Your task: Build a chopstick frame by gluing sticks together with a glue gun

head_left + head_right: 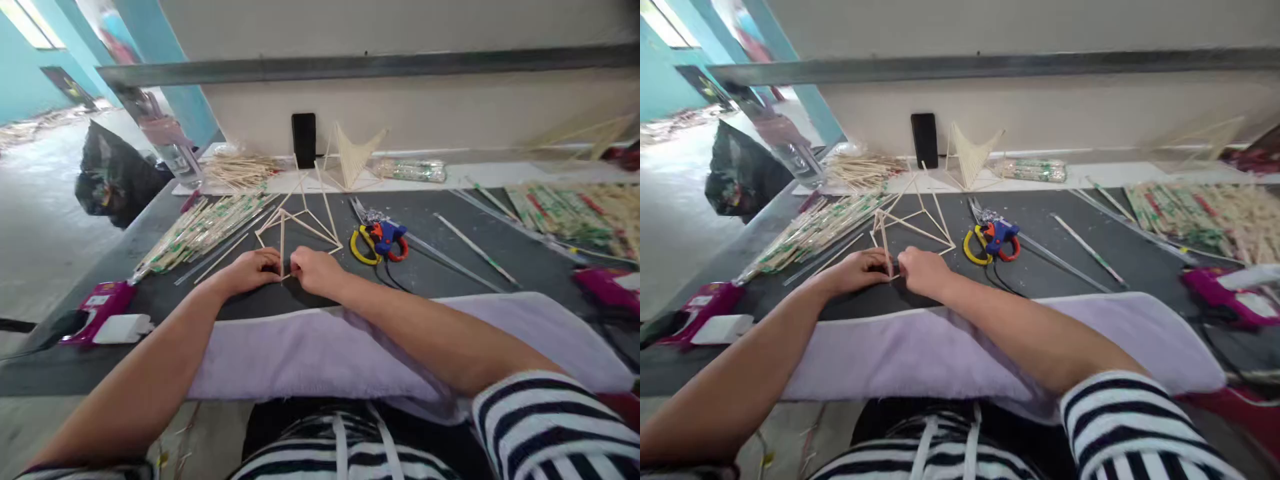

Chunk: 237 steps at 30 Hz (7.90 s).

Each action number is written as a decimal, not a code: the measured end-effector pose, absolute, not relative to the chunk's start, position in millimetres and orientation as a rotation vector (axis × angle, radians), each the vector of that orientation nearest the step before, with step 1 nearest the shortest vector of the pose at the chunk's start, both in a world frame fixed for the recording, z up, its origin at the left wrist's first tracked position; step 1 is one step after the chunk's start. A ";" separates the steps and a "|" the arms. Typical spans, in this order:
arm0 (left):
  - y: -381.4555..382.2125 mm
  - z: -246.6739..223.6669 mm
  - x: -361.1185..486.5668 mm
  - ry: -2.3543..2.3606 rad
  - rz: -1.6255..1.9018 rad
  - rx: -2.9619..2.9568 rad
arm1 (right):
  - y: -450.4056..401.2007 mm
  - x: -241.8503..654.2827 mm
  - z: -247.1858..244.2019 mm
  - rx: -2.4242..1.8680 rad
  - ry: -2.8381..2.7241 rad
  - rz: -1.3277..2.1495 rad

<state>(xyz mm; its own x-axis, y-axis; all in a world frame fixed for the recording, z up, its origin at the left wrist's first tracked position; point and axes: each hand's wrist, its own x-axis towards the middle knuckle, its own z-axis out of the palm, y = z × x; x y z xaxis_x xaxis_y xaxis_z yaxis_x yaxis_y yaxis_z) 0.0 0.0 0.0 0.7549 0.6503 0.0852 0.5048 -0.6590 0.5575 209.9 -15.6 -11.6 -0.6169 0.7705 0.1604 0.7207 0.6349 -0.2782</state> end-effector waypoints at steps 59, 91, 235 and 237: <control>-5.5 4.5 -2.2 0.867 0.420 2.400 | -16.6 205.0 -6.4 -1.293 -2.656 0.302; -9.0 5.5 -0.5 0.945 0.414 2.396 | -14.8 207.5 -8.1 -1.236 -2.644 0.399; -4.5 5.2 0.7 0.924 0.363 2.455 | -15.4 209.1 -7.8 -1.234 -2.656 0.304; -4.3 4.5 0.3 0.923 0.362 2.456 | -15.1 209.2 -7.9 -1.235 -2.657 0.305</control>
<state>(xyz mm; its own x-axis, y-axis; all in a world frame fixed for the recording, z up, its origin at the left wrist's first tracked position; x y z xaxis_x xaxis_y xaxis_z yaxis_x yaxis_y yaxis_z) 0.3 -4.3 4.5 0.7365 0.6725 0.0733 0.5432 -0.6525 0.5284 209.2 -15.1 -7.9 -0.6328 0.7691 0.0895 0.7289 0.6307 -0.2662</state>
